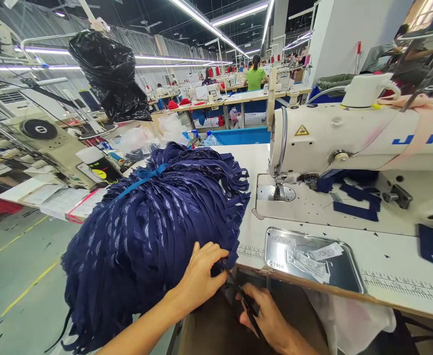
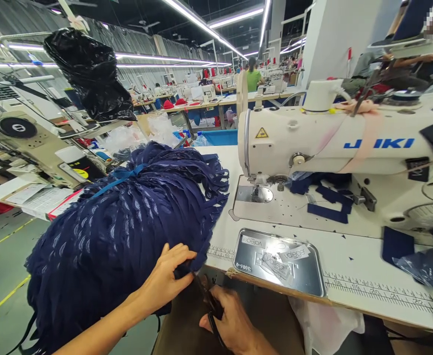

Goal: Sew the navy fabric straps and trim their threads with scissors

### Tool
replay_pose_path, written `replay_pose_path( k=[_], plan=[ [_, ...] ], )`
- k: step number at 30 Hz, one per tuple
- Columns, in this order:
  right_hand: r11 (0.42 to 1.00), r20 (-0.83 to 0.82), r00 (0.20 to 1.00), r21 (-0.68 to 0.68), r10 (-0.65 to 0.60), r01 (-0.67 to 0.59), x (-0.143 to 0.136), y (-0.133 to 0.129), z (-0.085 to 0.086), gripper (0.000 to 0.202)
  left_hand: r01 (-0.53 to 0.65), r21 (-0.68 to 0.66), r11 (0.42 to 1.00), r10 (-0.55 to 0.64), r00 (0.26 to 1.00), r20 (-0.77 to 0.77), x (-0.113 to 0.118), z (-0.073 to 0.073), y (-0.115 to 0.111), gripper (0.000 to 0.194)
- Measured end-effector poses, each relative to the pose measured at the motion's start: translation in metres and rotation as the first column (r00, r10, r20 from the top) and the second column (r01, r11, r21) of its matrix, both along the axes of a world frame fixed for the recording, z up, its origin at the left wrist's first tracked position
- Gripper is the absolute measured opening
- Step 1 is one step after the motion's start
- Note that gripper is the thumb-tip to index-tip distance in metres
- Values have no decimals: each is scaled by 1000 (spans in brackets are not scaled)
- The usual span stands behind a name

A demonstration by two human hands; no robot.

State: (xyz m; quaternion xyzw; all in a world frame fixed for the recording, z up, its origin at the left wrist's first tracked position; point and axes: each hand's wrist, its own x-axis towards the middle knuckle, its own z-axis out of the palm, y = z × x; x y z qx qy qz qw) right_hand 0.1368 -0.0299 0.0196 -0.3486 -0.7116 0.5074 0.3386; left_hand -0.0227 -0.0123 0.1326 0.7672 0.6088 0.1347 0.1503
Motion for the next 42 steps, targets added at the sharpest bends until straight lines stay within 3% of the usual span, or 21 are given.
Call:
replay_pose_path(
  k=[4,8,13,16,19,22,25,27,29,31,37,42],
  plan=[
    [983,78,984,108,-158,149,-4,-5,-5,35,12,92,996,-9,999,-34,3,-7,0,26],
    [946,75,958,195,-277,258,-8,-7,-10,37,19,131,991,-15,999,-35,4,-7,-1,17],
    [960,30,971,159,-237,230,-6,-12,-20,53,73,147,986,-61,995,-81,6,-6,-1,12],
    [962,-25,982,199,-187,189,-2,-17,-27,62,27,249,968,-3,995,-96,13,-11,1,19],
    [939,-51,976,268,-212,218,3,-18,-32,63,-41,353,935,72,994,-76,21,-16,5,13],
    [931,-98,969,270,-228,246,8,-16,-31,64,-70,433,899,89,996,-25,23,-10,2,17],
    [979,-112,985,142,-127,143,17,-18,-21,66,7,491,871,-20,1000,21,11,17,-19,15],
    [1000,-115,993,21,-13,15,24,-23,-10,71,108,441,891,-144,988,49,-3,39,-41,15],
    [984,-103,984,-93,144,-154,30,-28,3,74,138,368,920,-181,980,84,-17,57,-59,15],
    [942,-87,959,-183,270,-282,33,-30,13,70,166,265,950,-187,980,60,-28,65,-70,15],
    [868,-48,893,-218,448,-447,22,-18,24,61,284,125,951,-280,959,-51,-40,51,-69,19],
    [857,-123,873,-169,472,-487,8,-8,26,76,315,100,944,-315,949,-18,-36,45,-62,19]
  ],
)
